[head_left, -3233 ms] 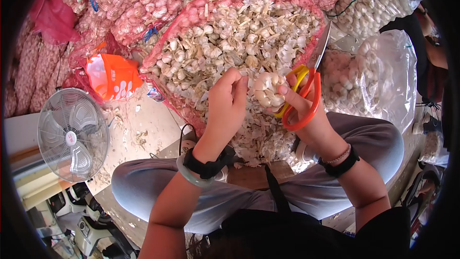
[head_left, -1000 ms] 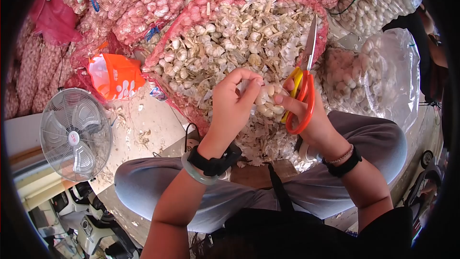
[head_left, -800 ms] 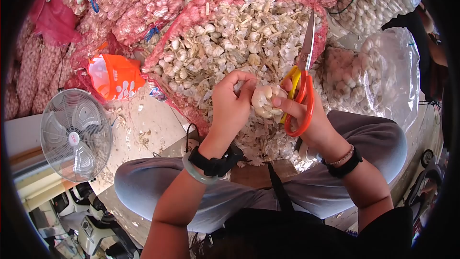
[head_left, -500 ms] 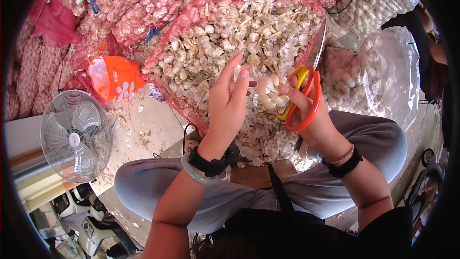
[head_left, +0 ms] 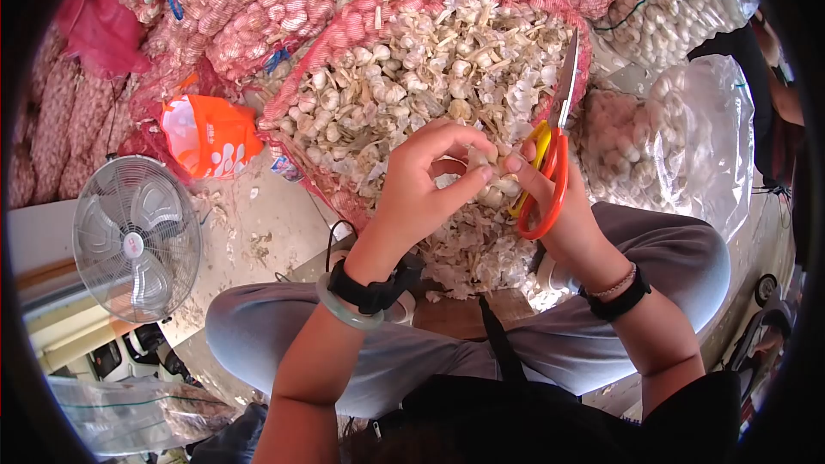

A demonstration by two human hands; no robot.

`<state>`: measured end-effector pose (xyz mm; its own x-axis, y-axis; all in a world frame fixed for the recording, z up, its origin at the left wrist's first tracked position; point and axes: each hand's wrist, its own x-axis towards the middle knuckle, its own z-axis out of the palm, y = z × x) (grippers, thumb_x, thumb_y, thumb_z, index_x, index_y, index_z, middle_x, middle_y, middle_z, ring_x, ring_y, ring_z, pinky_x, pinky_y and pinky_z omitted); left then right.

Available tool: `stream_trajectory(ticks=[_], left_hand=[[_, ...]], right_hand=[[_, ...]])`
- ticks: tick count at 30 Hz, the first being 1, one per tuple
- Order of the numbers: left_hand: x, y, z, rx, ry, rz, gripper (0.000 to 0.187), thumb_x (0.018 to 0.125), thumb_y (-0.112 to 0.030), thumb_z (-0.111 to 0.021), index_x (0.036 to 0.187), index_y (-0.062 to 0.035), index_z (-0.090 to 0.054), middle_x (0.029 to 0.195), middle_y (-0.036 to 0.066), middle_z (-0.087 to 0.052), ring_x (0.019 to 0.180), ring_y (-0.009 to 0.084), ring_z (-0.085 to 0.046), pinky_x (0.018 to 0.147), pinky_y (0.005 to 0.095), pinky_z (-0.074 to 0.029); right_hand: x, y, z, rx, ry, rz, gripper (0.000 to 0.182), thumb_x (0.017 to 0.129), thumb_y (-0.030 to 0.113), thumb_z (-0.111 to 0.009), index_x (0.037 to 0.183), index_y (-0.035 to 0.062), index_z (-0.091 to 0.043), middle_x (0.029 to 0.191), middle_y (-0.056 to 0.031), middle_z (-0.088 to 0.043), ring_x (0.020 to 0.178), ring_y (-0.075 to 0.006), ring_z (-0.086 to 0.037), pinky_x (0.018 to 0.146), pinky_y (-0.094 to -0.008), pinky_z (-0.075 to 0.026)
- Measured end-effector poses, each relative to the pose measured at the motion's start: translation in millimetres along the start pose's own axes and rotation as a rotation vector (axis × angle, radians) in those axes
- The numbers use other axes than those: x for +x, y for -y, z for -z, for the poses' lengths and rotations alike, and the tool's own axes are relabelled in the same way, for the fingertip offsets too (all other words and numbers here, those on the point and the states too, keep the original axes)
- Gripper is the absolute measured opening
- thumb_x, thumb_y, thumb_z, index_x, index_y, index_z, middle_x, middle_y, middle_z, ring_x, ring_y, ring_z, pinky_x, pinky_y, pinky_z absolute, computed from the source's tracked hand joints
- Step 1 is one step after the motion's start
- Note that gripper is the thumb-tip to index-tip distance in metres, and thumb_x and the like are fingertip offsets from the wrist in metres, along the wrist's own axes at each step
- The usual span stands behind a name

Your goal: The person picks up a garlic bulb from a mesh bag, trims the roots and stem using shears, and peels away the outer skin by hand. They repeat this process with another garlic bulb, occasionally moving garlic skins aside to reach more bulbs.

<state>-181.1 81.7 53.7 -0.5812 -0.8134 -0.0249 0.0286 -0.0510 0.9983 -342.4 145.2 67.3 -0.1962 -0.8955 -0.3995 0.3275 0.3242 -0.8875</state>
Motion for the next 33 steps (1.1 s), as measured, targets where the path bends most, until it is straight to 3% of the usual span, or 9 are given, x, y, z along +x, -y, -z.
stream_trajectory(ticks=[6,8,11,17,24,29,31,33], left_hand=[[0.3,-2.0,3.3,0.204,0.031,-0.202,0.018,0.079,0.005,-0.061,0.095,0.0,-0.065,0.103,0.007,-0.054,0.092,0.0158,-0.058,0.077,0.025,-0.051],[1.4,-5.5,3.0,0.448,0.01,-0.414,0.017,0.076,0.006,-0.063,0.09,-0.0018,-0.068,0.098,0.007,-0.053,0.083,0.0168,-0.06,0.07,0.0252,-0.05],[1.2,-1.3,-1.0,0.368,-0.034,-0.432,0.013,0.075,0.001,-0.065,0.087,-0.0047,-0.069,0.089,0.006,-0.051,0.074,0.0156,-0.057,0.064,0.0258,-0.047],[-2.9,-4.4,-4.5,0.42,-0.074,-0.454,0.01,0.079,0.002,-0.061,0.086,-0.0039,-0.065,0.089,0.006,-0.048,0.07,0.0149,-0.054,0.06,0.0259,-0.044],[-1.9,-14.1,-11.2,0.495,-0.188,-0.372,0.005,0.08,0.0,-0.061,0.083,-0.0021,-0.064,0.089,0.007,-0.054,0.075,0.0162,-0.056,0.065,0.0262,-0.046],[-0.5,-12.3,1.8,0.432,-0.032,-0.264,0.006,0.079,0.001,-0.062,0.084,-0.0013,-0.065,0.089,0.006,-0.057,0.075,0.0162,-0.057,0.065,0.0262,-0.046],[-0.5,-12.3,4.2,0.444,-0.015,-0.289,0.006,0.078,0.001,-0.063,0.083,-0.0017,-0.065,0.089,0.006,-0.057,0.074,0.0159,-0.057,0.064,0.0263,-0.046],[-0.1,-11.4,6.1,0.46,0.005,-0.313,0.006,0.077,0.001,-0.064,0.082,-0.0022,-0.066,0.089,0.005,-0.057,0.074,0.0156,-0.058,0.064,0.0265,-0.046]], right_hand=[[-0.4,4.0,2.1,-0.007,-0.001,-0.047,0.029,0.082,0.019,-0.068,0.088,0.0101,-0.041,0.069,0.0036,-0.046,0.053,-0.0034,-0.044,0.044,-0.0189,-0.035],[1.3,0.2,2.9,0.022,-0.002,0.0,0.03,0.081,0.019,-0.069,0.089,0.0105,-0.041,0.07,0.0039,-0.046,0.054,-0.0031,-0.044,0.045,-0.0189,-0.034],[1.9,-0.2,2.9,0.054,0.019,0.032,0.03,0.08,0.019,-0.069,0.089,0.0104,-0.042,0.071,0.004,-0.046,0.057,-0.003,-0.044,0.046,-0.0191,-0.034],[1.1,2.4,1.8,0.07,0.011,0.014,0.03,0.08,0.017,-0.07,0.089,0.0102,-0.043,0.072,0.0052,-0.044,0.061,-0.0029,-0.042,0.051,-0.0194,-0.032],[-3.0,12.2,-5.7,0.085,-0.045,-0.065,0.026,0.08,0.018,-0.069,0.086,0.0115,-0.045,0.072,0.0062,-0.042,0.063,-0.0025,-0.038,0.052,-0.0203,-0.028],[2.0,6.0,-0.4,0.066,-0.016,-0.102,0.027,0.08,0.015,-0.069,0.087,0.0108,-0.043,0.072,0.0062,-0.042,0.065,-0.0015,-0.043,0.053,-0.0192,-0.029],[4.6,-3.6,0.3,0.061,-0.013,0.027,0.029,0.08,0.014,-0.07,0.087,0.0112,-0.042,0.073,0.0055,-0.048,0.067,-0.001,-0.048,0.053,-0.0182,-0.033],[4.0,-0.6,1.2,0.037,-0.001,0.006,0.03,0.079,0.016,-0.07,0.087,0.0117,-0.041,0.074,0.0047,-0.051,0.065,-0.0011,-0.049,0.052,-0.0178,-0.035]])
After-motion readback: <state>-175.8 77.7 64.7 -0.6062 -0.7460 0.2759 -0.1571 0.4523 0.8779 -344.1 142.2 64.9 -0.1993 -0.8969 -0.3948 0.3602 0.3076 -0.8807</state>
